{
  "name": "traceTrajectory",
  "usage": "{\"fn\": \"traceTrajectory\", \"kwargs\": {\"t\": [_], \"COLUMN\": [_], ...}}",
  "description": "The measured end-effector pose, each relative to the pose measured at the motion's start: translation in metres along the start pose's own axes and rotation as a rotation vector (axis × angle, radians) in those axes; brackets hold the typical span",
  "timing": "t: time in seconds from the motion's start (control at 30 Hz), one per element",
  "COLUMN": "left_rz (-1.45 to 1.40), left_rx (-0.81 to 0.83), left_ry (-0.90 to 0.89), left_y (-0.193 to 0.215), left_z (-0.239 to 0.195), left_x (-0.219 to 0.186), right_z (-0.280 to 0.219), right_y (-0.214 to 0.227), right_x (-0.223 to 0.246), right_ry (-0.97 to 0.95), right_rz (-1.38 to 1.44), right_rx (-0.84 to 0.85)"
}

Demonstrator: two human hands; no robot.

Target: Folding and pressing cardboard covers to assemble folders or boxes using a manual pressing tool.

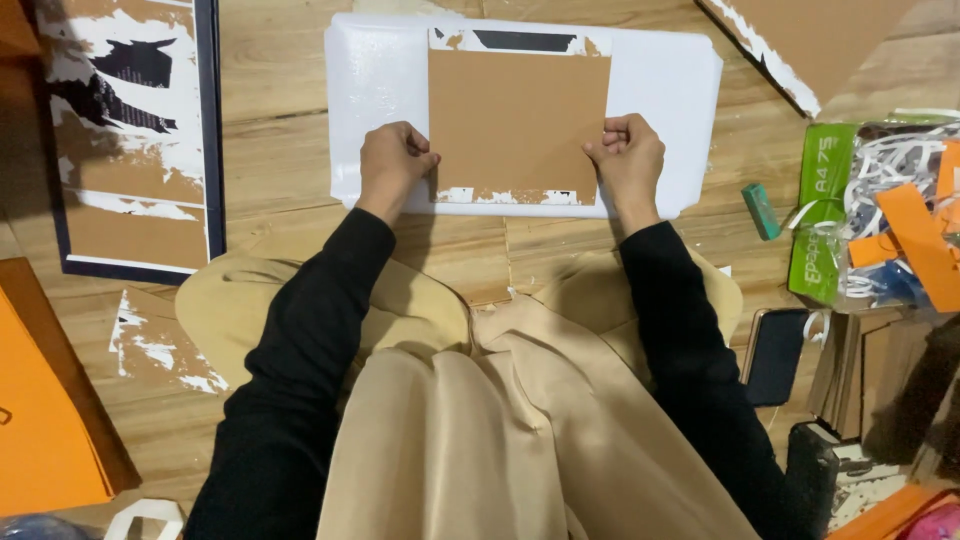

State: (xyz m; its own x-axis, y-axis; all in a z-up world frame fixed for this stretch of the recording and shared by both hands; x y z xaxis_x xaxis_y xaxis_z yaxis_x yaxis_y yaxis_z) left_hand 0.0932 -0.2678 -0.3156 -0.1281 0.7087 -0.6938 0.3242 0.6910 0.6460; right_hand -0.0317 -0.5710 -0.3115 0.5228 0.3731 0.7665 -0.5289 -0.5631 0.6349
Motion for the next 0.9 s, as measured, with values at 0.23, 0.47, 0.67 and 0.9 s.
{"fn": "traceTrajectory", "kwargs": {"t": [0.23,0.47,0.67,0.9], "left_rz": [-0.006,-0.021,-0.037,-0.041], "left_rx": [0.014,0.025,0.034,0.022], "left_ry": [-0.025,-0.017,-0.023,0.033], "left_y": [-0.004,-0.004,-0.003,-0.001], "left_z": [0.002,0.002,0.001,-0.001], "left_x": [0.002,0.0,-0.003,-0.002], "right_z": [0.002,0.002,0.002,-0.003], "right_y": [-0.003,-0.003,-0.005,0.005], "right_x": [-0.007,-0.006,-0.009,0.008], "right_ry": [-0.021,-0.017,-0.035,-0.048], "right_rz": [-0.02,0.008,0.052,0.048], "right_rx": [0.034,0.084,0.079,0.031]}}
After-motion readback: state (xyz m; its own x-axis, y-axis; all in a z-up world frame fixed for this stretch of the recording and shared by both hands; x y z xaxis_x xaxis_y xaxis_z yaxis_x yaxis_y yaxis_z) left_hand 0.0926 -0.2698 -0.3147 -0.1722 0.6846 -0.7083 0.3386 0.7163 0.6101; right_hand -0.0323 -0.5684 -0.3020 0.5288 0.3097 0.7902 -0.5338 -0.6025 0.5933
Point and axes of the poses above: each hand's wrist, its own z-axis towards the middle knuckle, its own y-axis out of the back of the hand, x = y × z, the point moved 9 cm from there along z, towards the middle knuckle, and after that the axes turned 11 degrees about -x, right-handed, at the moved point
